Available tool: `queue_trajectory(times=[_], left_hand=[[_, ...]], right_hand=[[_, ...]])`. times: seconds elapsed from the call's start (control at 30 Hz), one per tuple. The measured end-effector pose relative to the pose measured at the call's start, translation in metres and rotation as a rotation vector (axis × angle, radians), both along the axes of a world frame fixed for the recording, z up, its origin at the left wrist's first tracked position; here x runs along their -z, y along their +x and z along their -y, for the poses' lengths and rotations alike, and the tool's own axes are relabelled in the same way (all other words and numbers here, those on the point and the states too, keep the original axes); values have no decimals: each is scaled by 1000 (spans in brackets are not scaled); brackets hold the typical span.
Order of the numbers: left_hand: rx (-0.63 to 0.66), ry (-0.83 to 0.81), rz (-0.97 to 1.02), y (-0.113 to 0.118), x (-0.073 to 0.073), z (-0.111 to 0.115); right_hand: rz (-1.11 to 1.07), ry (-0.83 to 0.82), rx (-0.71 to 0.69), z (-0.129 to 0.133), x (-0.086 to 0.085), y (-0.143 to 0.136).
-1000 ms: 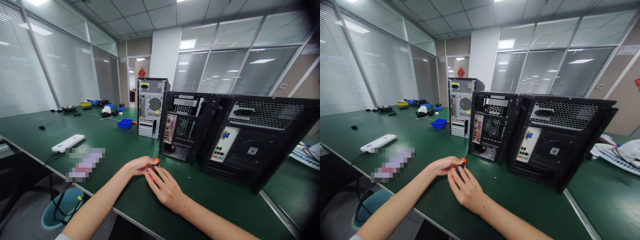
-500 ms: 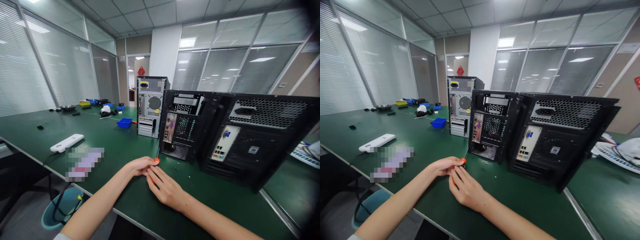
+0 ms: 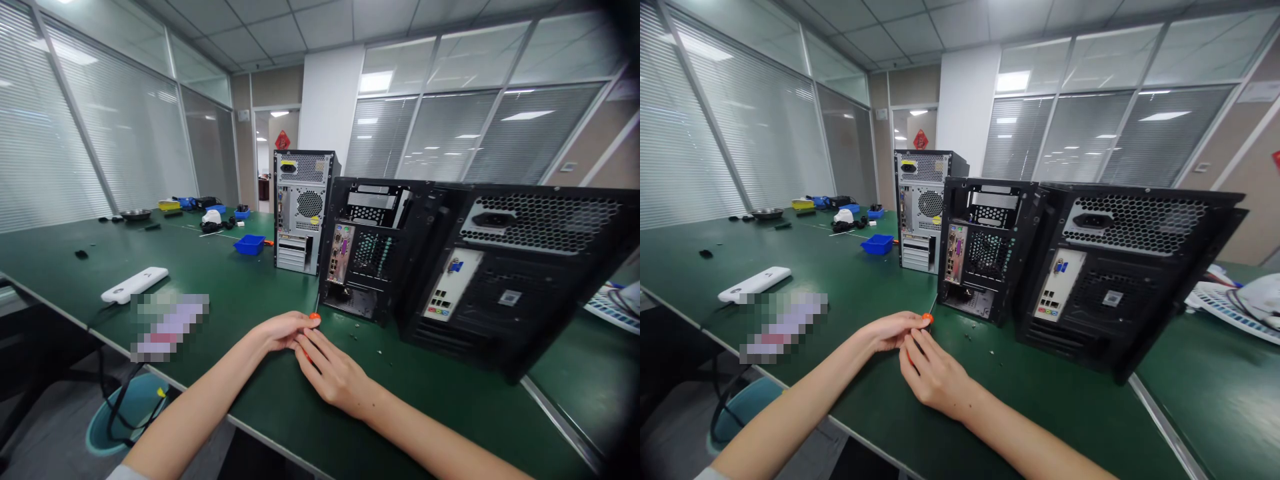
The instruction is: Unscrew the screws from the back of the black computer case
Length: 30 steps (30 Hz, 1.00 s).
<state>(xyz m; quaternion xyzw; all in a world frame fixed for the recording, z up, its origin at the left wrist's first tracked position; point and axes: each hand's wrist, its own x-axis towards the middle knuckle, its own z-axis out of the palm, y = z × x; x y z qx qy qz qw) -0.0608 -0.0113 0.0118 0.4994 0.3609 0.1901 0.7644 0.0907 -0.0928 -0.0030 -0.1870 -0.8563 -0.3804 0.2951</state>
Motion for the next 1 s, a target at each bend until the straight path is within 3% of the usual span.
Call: queue_trajectory(times=[1.0], left_hand=[[-29,74,-52,1,-1,2]], right_hand=[[-92,27,23,2,0,-6]])
